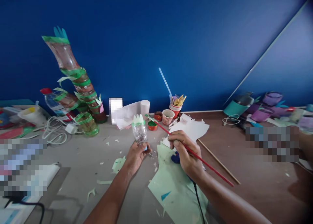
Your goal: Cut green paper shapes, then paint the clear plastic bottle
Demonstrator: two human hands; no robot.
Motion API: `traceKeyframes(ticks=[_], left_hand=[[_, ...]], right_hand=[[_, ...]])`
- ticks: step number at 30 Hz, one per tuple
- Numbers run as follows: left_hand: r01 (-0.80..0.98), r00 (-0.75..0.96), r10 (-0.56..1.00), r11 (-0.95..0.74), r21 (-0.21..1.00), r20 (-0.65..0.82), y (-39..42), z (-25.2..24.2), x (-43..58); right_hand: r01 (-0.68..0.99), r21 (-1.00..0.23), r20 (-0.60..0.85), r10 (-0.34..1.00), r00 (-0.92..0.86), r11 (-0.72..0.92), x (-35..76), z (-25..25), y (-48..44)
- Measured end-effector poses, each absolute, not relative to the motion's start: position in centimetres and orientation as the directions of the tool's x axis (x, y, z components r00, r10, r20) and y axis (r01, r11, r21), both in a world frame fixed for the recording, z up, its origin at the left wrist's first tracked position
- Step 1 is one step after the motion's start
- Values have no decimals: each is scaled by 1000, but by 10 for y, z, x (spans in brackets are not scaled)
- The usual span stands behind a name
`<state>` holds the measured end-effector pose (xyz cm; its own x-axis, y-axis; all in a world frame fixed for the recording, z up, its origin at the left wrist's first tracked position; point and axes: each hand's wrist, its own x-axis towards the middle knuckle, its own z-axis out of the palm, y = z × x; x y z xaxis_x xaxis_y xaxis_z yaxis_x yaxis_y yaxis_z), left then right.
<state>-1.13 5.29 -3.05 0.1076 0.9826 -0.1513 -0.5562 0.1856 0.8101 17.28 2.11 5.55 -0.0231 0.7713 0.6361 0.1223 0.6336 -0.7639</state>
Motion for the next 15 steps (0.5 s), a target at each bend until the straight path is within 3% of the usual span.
traceKeyframes(ticks=[15], left_hand=[[-568, 103, 978, 205, 797, -179, 51, -30, -10]], right_hand=[[181, -839, 524, 852, 13, 513, 170, 54, 22]])
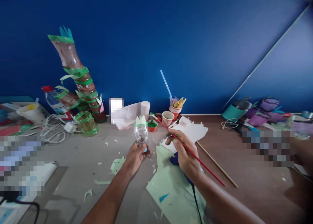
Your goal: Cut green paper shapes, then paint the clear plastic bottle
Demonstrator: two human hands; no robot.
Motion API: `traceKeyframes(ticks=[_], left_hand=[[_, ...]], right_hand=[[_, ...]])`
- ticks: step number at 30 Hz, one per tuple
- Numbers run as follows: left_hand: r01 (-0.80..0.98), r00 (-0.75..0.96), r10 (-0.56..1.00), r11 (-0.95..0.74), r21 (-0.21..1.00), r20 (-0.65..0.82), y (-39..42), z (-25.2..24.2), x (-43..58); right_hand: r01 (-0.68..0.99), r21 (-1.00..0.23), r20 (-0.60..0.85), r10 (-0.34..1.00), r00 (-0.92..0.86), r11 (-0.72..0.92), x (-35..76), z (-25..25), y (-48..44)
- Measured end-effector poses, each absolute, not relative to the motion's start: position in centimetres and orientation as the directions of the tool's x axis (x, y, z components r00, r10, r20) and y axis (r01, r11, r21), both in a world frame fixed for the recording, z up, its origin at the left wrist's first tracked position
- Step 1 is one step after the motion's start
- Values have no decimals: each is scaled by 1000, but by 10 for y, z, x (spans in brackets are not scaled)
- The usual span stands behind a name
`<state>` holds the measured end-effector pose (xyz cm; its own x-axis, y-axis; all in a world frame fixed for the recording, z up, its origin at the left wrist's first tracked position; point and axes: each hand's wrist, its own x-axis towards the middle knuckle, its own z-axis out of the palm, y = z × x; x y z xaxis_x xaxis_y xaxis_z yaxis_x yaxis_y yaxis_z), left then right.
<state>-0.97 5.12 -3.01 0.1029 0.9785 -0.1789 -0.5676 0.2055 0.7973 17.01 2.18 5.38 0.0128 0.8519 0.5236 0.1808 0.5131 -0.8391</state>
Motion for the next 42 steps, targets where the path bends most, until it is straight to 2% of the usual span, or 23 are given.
traceKeyframes(ticks=[4, 9, 14, 29, 42], left_hand=[[-558, 96, 978, 209, 803, -187, 52, -30, -10], [-547, 83, 980, 197, 814, -181, 51, -29, -8], [-535, 58, 985, 168, 828, -163, 51, -29, -6], [-531, 52, 985, 169, 830, -167, 50, -30, -6], [-491, 38, 985, 163, 856, -166, 51, -32, -5]], right_hand=[[230, -811, 553, 833, 5, 538, 174, 58, 23], [132, -830, 541, 840, -42, 541, 175, 56, 25], [207, -840, 491, 865, -105, 502, 171, 60, 22], [345, -760, 534, 832, -150, 550, 167, 65, 20], [334, -752, 545, 821, -168, 568, 165, 64, 19]])
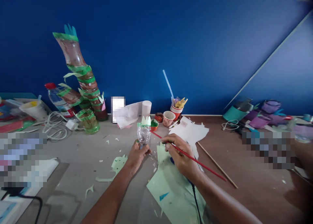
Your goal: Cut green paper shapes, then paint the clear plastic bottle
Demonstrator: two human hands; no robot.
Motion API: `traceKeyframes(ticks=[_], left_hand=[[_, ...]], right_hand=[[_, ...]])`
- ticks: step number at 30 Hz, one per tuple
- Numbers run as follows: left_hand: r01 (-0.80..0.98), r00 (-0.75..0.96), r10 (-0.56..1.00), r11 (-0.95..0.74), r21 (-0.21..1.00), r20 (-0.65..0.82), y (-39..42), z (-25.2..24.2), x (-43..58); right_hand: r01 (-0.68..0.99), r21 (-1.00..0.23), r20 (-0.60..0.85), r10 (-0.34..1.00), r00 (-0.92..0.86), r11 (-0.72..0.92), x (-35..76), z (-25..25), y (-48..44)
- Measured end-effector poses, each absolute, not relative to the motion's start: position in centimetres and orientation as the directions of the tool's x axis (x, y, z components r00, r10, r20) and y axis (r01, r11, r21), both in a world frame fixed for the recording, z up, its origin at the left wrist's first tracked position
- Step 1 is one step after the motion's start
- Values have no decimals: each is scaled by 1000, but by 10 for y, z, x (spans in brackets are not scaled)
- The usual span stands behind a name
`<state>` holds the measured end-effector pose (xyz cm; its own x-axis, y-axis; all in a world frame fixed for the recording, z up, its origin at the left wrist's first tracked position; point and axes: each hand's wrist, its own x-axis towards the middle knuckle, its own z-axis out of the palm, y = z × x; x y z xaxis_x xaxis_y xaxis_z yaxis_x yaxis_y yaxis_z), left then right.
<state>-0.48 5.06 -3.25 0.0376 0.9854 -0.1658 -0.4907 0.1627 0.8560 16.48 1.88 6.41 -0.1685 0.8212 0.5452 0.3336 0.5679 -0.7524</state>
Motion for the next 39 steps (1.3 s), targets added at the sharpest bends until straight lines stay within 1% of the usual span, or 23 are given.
traceKeyframes(ticks=[5, 15, 32, 39], left_hand=[[-492, 30, 989, 143, 859, -147, 52, -33, -4], [-465, 27, 987, 155, 872, -161, 51, -33, -4], [-521, 41, 985, 166, 837, -169, 51, -32, -5], [-552, 64, 988, 152, 820, -140, 51, -33, -8]], right_hand=[[321, -745, 557, 810, -183, 585, 162, 60, 19], [335, -734, 562, 805, -188, 591, 162, 58, 21], [396, -724, 552, 818, -159, 565, 170, 57, 25], [436, -731, 523, 842, -136, 525, 171, 60, 26]])
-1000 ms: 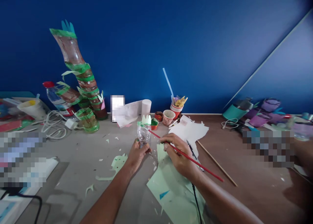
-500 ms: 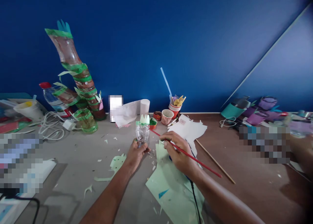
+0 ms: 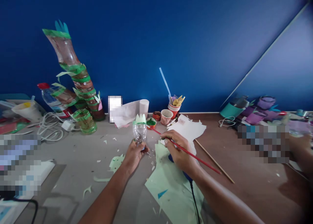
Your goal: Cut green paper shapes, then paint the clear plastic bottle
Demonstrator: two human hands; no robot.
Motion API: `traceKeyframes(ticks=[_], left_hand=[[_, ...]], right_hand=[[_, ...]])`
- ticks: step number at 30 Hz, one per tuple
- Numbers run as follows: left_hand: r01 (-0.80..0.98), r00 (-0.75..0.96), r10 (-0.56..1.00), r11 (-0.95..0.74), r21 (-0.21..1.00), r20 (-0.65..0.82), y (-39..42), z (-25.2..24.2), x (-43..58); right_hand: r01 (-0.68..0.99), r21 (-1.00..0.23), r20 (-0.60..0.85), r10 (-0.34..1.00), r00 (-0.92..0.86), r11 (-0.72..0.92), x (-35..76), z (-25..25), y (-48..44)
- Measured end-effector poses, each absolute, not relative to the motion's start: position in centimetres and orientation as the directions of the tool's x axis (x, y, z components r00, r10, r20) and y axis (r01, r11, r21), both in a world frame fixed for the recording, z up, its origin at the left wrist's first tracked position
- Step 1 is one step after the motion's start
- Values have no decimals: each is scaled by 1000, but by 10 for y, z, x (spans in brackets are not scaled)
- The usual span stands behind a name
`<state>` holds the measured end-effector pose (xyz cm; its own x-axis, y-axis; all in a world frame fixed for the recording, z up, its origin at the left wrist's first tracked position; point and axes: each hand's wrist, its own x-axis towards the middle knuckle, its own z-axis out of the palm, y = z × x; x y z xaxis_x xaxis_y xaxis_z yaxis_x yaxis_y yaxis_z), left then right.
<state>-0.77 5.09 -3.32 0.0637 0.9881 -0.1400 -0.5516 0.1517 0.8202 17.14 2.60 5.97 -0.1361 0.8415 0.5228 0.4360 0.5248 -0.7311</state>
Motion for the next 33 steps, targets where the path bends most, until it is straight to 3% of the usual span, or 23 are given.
traceKeyframes(ticks=[16, 33], left_hand=[[-570, 46, 981, 179, 802, -186, 52, -28, -8], [-443, 9, 989, 135, 886, -147, 51, -33, -3]], right_hand=[[359, -752, 546, 828, -128, 552, 176, 68, 21], [315, -716, 582, 782, -223, 623, 167, 61, 17]])
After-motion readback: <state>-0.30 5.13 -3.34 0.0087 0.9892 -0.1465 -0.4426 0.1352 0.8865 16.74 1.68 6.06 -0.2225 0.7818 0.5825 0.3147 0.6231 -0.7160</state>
